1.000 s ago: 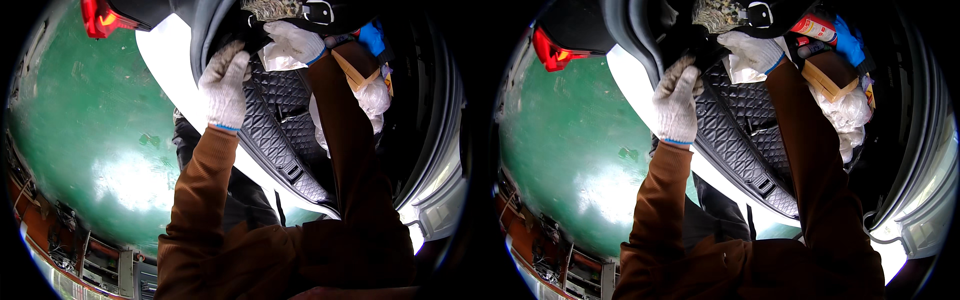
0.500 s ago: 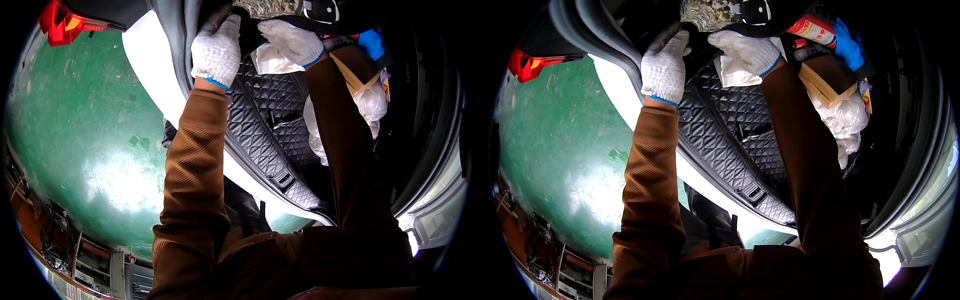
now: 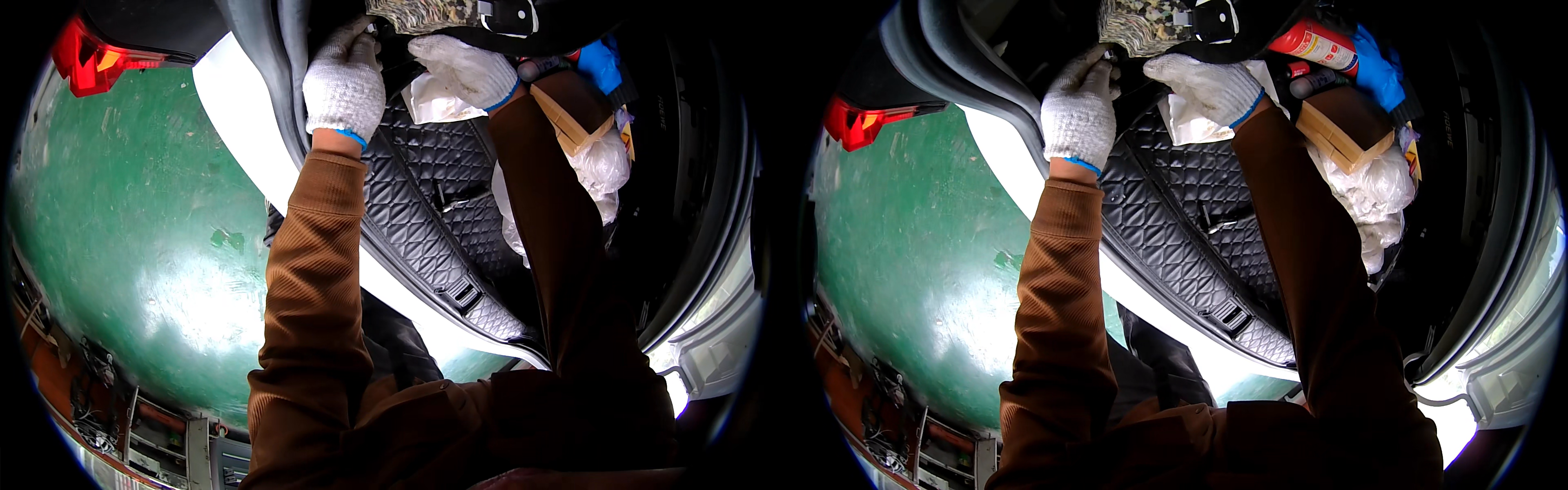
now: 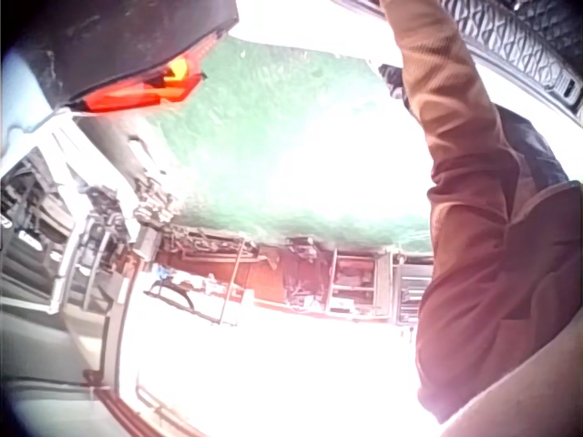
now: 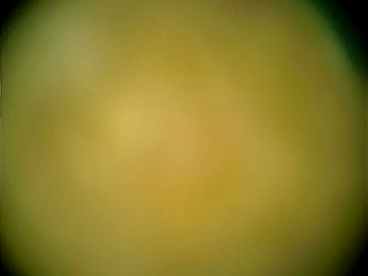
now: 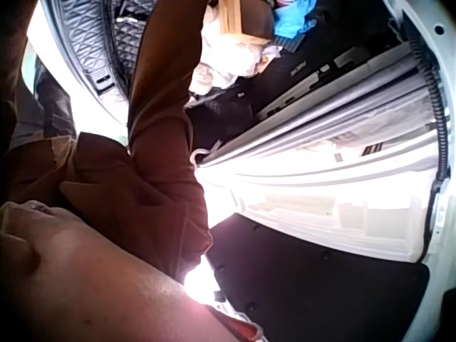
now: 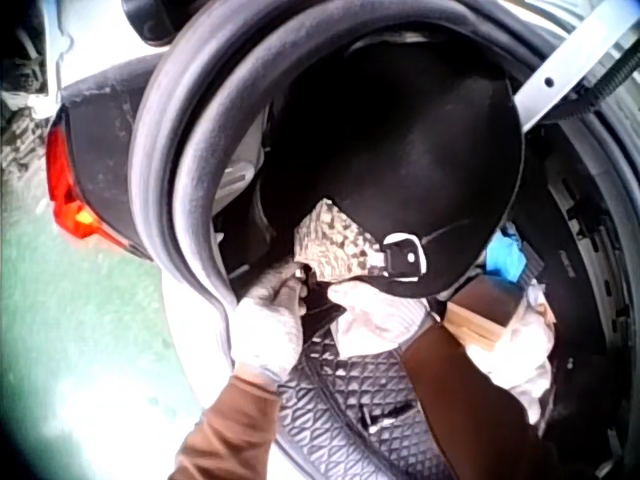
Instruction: The person removes a tail light assembly from a white car, then reinstalls it into the trunk area. They use a socket wrench to tighten fasteners and adjust the trunk liner to fit the assembly. The person handles the tail light and trunk liner throughout the process.
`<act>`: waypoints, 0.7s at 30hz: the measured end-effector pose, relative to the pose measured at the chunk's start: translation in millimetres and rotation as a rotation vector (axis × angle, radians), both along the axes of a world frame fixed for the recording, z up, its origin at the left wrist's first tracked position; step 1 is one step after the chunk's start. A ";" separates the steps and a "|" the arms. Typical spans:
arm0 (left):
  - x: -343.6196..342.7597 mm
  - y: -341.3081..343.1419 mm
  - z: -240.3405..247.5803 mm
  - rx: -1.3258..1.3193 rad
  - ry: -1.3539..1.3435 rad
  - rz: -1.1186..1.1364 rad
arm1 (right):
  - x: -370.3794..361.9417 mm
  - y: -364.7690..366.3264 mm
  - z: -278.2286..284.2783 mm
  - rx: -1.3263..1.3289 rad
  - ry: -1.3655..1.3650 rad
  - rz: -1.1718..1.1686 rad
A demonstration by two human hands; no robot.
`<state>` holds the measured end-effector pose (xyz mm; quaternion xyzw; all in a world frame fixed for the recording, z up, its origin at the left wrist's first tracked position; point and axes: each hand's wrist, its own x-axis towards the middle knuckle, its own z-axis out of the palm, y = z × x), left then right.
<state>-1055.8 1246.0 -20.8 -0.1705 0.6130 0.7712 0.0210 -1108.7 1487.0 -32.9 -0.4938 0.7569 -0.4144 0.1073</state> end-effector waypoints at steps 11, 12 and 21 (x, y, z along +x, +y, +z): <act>-0.3 -1.1 -8.5 -0.443 0.344 -0.037 | 8.3 -9.9 -3.0 -0.093 -0.104 -0.096; 0.8 -2.5 -7.5 -0.385 0.322 -0.060 | 8.5 -9.3 -3.6 -0.096 -0.122 -0.107; -8.1 -9.2 -5.4 -0.143 0.057 -0.115 | 12.1 -11.7 30.0 0.312 0.160 -0.178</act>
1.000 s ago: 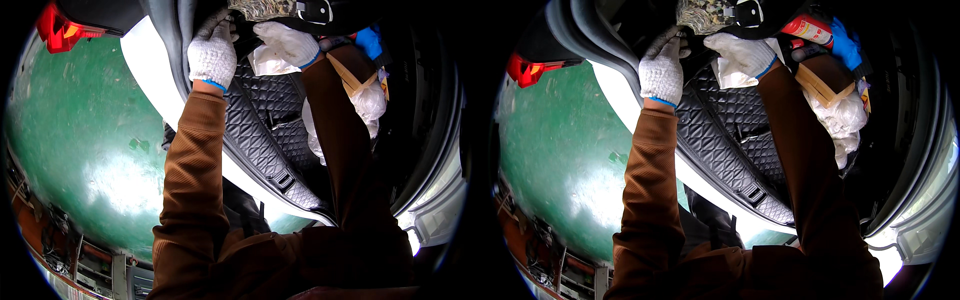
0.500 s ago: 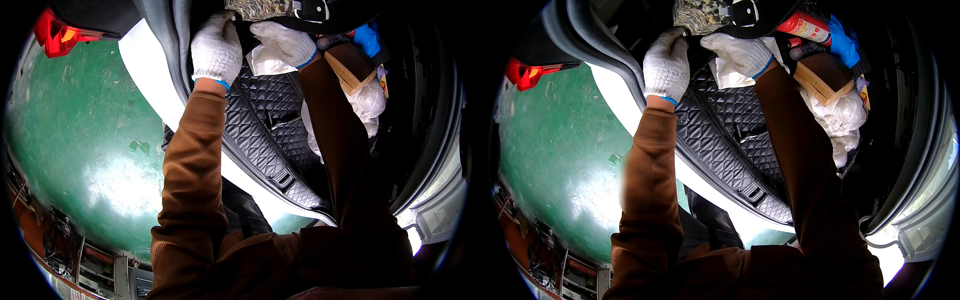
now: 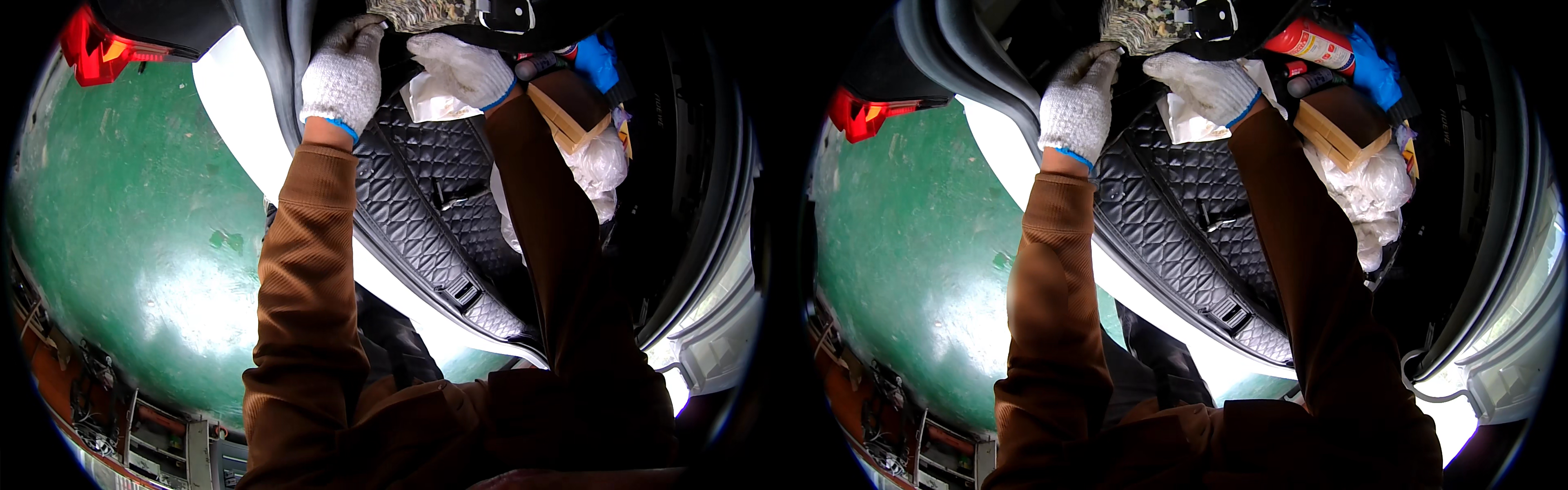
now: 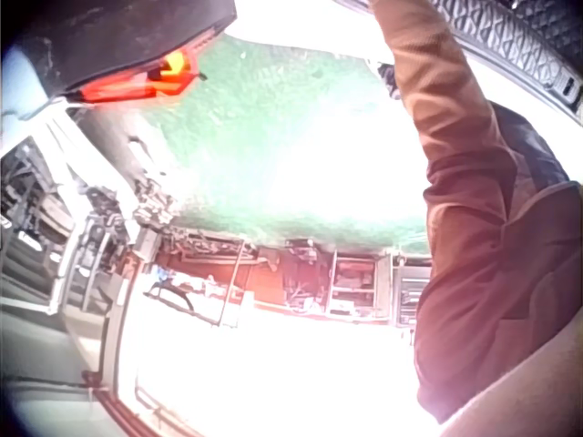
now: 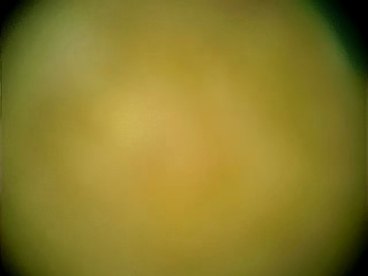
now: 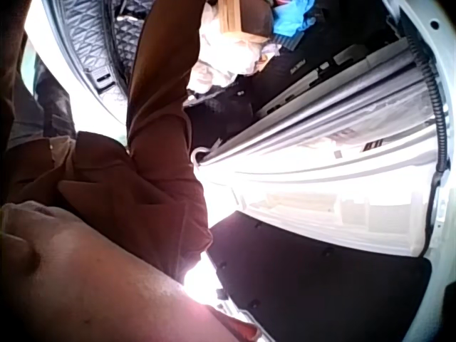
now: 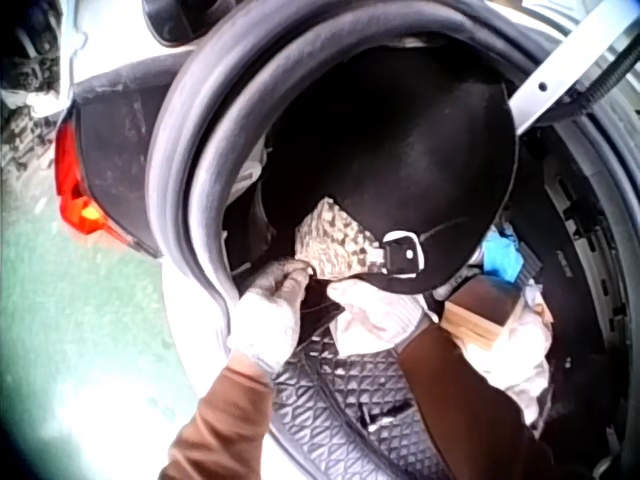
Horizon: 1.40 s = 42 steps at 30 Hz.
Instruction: The person removes a tail light assembly from a white car, then reinstalls it into the trunk area. They use a socket wrench to tighten fasteners and adjust the trunk liner to fit the assembly. The person handles the tail light and trunk liner throughout the process.
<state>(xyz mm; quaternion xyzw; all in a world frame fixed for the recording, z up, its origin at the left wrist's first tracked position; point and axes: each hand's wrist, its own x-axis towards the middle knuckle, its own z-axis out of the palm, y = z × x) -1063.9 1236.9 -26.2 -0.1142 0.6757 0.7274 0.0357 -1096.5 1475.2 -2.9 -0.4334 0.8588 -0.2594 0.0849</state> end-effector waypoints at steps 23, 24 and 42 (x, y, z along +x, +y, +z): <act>-51.8 -29.1 -37.3 -0.100 0.053 -0.421 | 8.6 -44.0 32.1 -0.368 -0.709 -0.726; -54.4 -31.3 -39.6 -0.100 0.043 -0.441 | 5.1 -39.8 26.7 -0.447 -0.771 -0.683; -40.6 -7.7 30.1 0.258 -0.104 -0.199 | 0.9 -31.7 -4.9 -0.978 -1.288 -0.775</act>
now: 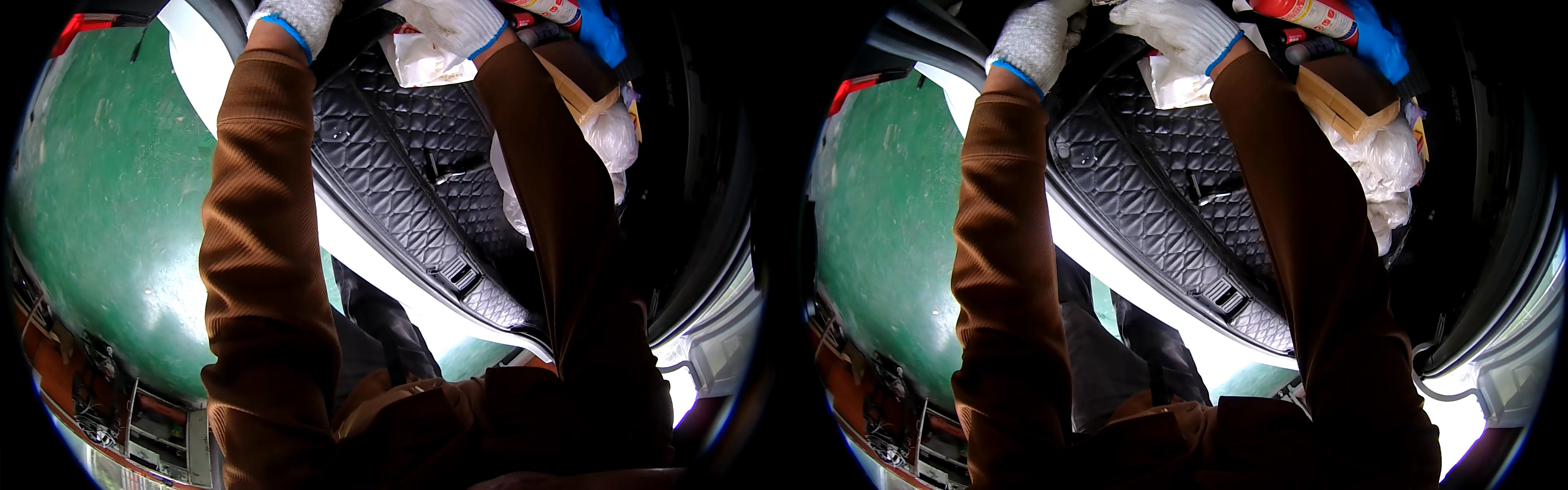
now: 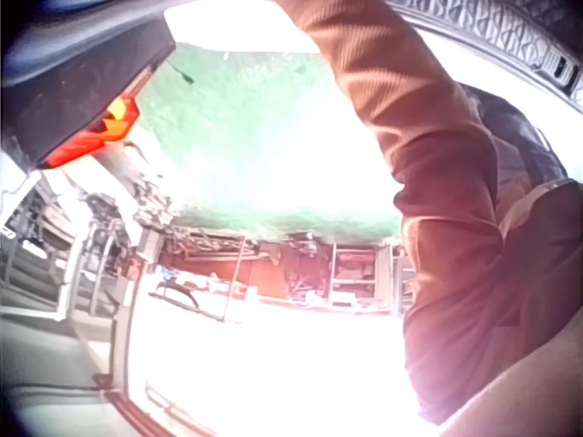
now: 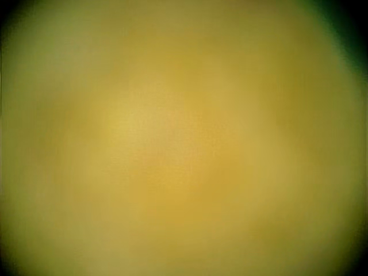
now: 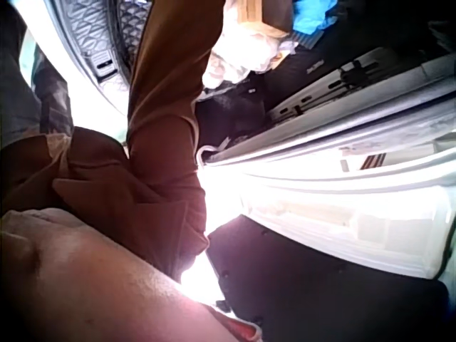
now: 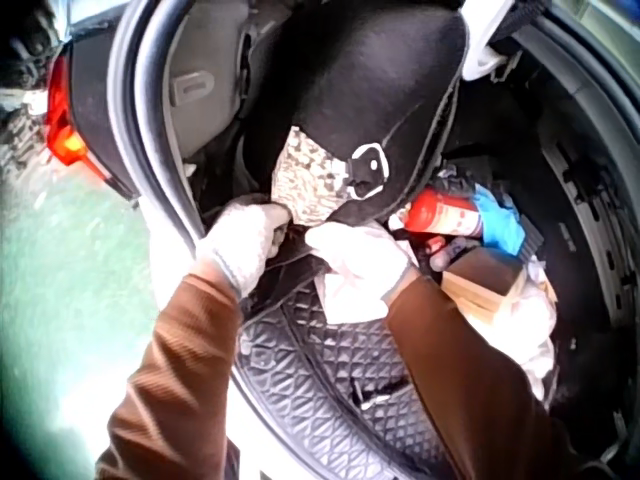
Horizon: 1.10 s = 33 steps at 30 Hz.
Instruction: The person removes a tail light assembly from a white car, then reinstalls it into the trunk area. They use a socket wrench to tighten fasteners and adjust the trunk liner to fit the assembly. The person handles the tail light and trunk liner throughout the process.
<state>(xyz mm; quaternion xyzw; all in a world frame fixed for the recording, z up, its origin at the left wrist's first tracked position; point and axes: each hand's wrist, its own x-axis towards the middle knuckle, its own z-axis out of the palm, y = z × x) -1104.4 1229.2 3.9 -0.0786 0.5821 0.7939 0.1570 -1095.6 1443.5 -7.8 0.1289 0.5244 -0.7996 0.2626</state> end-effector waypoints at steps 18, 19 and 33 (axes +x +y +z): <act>0.9 -9.0 -4.7 -0.516 0.451 -0.055 | 1.4 -11.2 18.2 0.116 0.084 0.013; 5.3 -11.3 -2.6 -0.624 0.543 -0.092 | 0.3 -9.4 16.4 0.126 0.099 0.021; 1.7 -1.7 -6.3 -0.254 0.225 0.029 | 3.0 -6.7 14.2 0.222 0.191 0.024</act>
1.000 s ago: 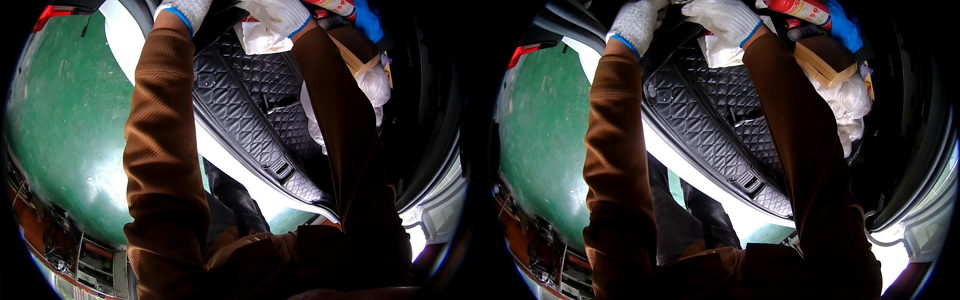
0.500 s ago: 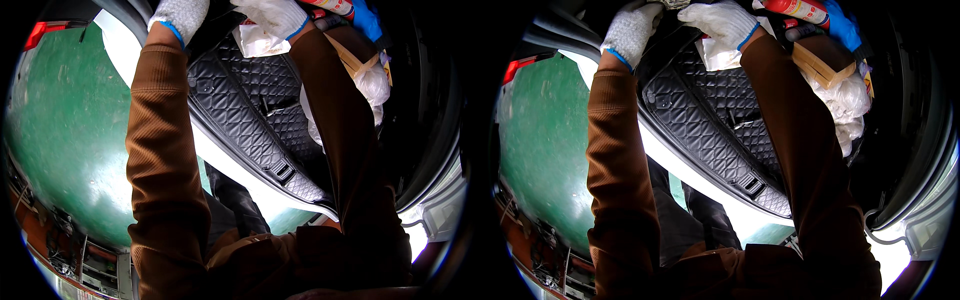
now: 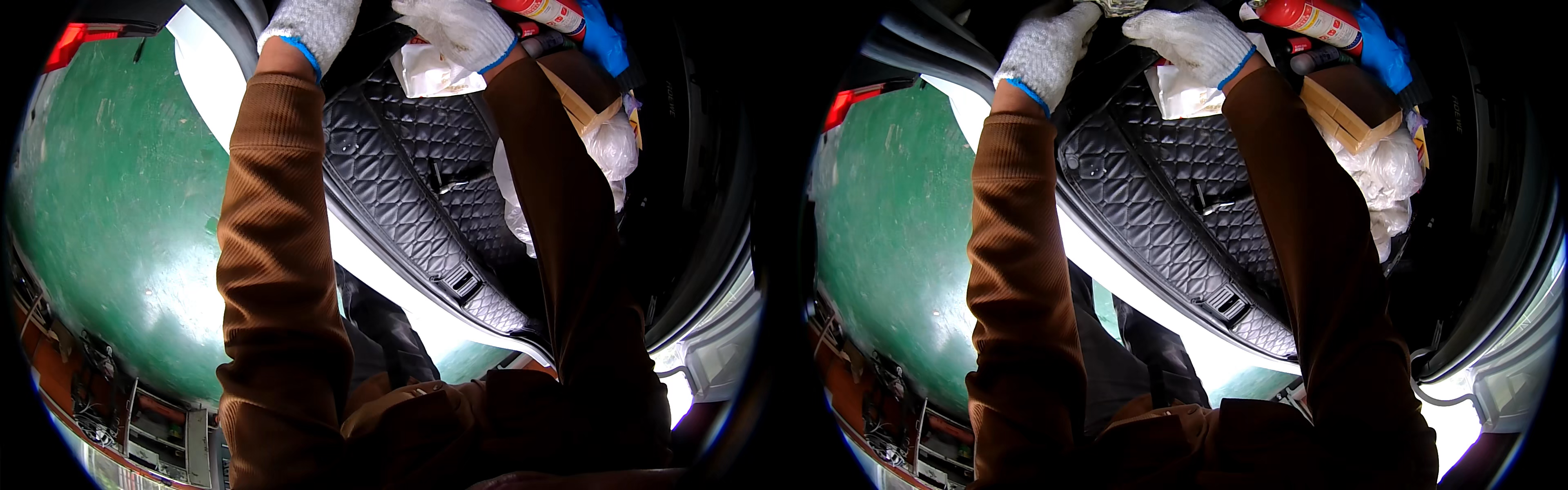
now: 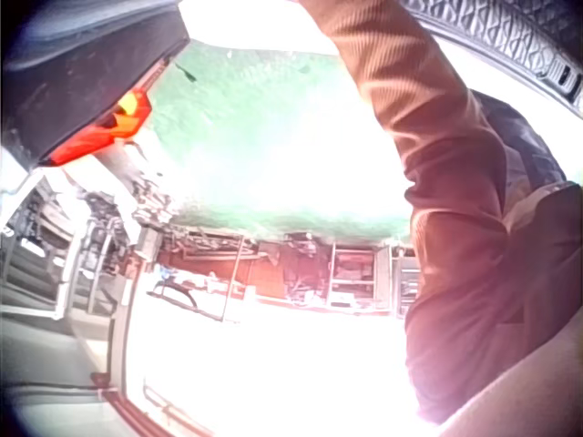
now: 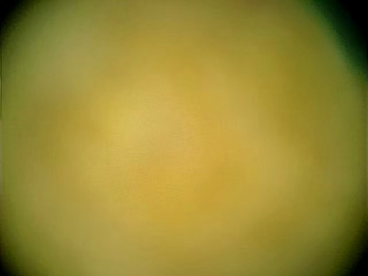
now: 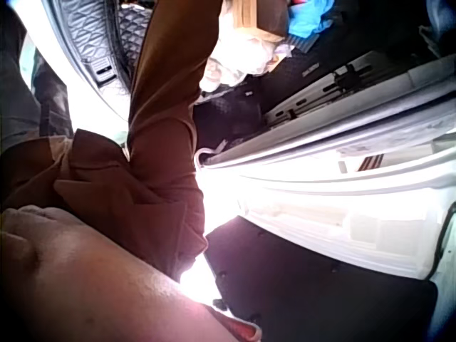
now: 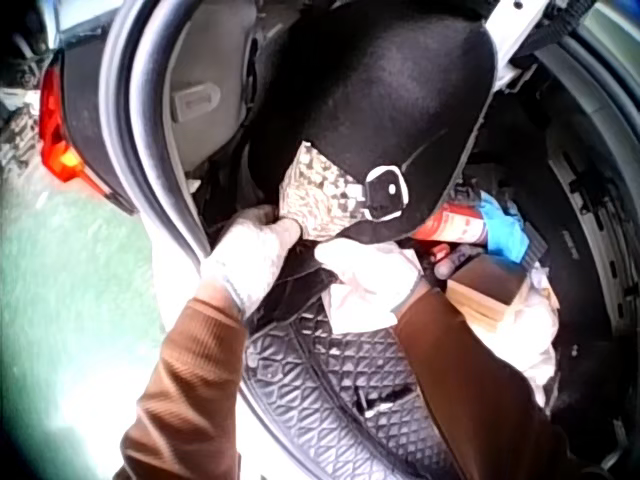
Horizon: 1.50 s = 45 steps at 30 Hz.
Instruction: The person removes a tail light assembly from a white car, then reinstalls it into the trunk area. They use a socket wrench to tighten fasteners and adjust the trunk liner to fit the assembly. The person handles the tail light and trunk liner throughout the process.
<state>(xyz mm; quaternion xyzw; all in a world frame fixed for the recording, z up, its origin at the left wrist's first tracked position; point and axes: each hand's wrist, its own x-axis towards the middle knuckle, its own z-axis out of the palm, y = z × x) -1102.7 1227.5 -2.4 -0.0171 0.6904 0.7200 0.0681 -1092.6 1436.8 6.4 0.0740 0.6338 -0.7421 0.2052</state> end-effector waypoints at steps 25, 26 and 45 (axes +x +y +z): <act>27.4 -1.2 -16.9 0.073 -0.083 -0.009 | 14.1 -5.4 13.9 0.265 0.183 0.172; 28.2 -1.1 -14.9 0.063 -0.099 -0.002 | 12.8 -5.2 11.9 0.250 0.180 0.169; 190.1 -175.1 52.1 -0.423 0.100 0.078 | 32.1 -92.6 56.1 0.735 0.237 0.123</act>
